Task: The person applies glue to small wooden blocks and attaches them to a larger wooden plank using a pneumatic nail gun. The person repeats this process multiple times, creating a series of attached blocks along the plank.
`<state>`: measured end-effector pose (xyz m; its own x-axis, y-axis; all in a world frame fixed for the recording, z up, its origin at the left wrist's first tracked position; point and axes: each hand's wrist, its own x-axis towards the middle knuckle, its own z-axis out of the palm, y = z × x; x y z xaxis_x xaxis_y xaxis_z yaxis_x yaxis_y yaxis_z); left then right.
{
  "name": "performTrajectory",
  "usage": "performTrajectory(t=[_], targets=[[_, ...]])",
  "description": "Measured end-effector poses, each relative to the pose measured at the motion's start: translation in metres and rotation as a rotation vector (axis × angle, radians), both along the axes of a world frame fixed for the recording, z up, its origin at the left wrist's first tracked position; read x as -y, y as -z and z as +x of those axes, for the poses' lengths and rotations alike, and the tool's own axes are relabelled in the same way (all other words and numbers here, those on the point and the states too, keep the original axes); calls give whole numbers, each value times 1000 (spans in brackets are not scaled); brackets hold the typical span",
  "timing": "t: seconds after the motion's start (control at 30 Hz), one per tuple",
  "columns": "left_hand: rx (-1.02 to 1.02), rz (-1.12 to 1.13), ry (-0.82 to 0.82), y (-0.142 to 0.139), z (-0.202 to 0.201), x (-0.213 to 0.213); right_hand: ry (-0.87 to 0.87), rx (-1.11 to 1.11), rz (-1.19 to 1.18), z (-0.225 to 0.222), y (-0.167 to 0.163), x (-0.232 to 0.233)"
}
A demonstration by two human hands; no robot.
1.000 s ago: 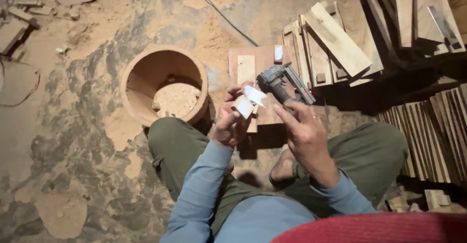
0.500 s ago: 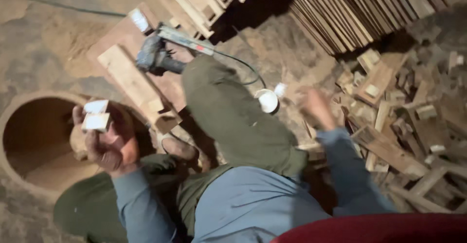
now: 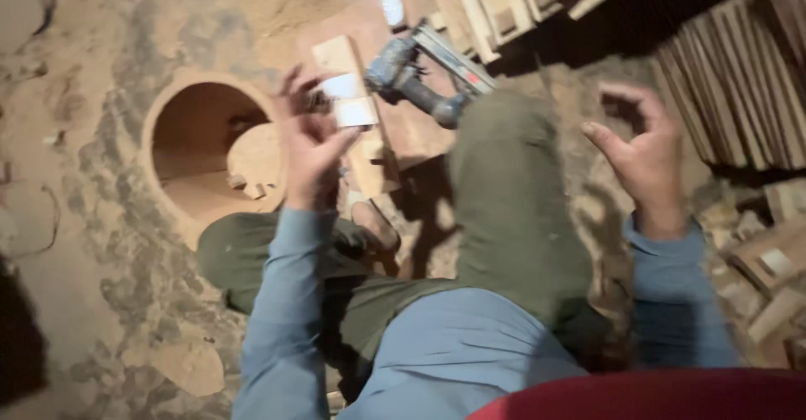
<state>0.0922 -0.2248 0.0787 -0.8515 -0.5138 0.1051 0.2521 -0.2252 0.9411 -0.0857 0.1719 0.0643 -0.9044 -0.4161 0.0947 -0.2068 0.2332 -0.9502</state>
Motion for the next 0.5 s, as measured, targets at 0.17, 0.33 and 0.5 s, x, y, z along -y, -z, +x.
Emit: performTrajectory(t=[0.17, 0.33, 0.5], targets=[[-199, -110, 169, -18, -12, 5, -747, -387, 79, 0, -125, 164], [-76, -214, 83, -11, 6, 37, -1007, -567, 181, 19, -132, 289], [41, -289, 31, 10, 5, 73, -1053, -387, 244, 3, -88, 333]])
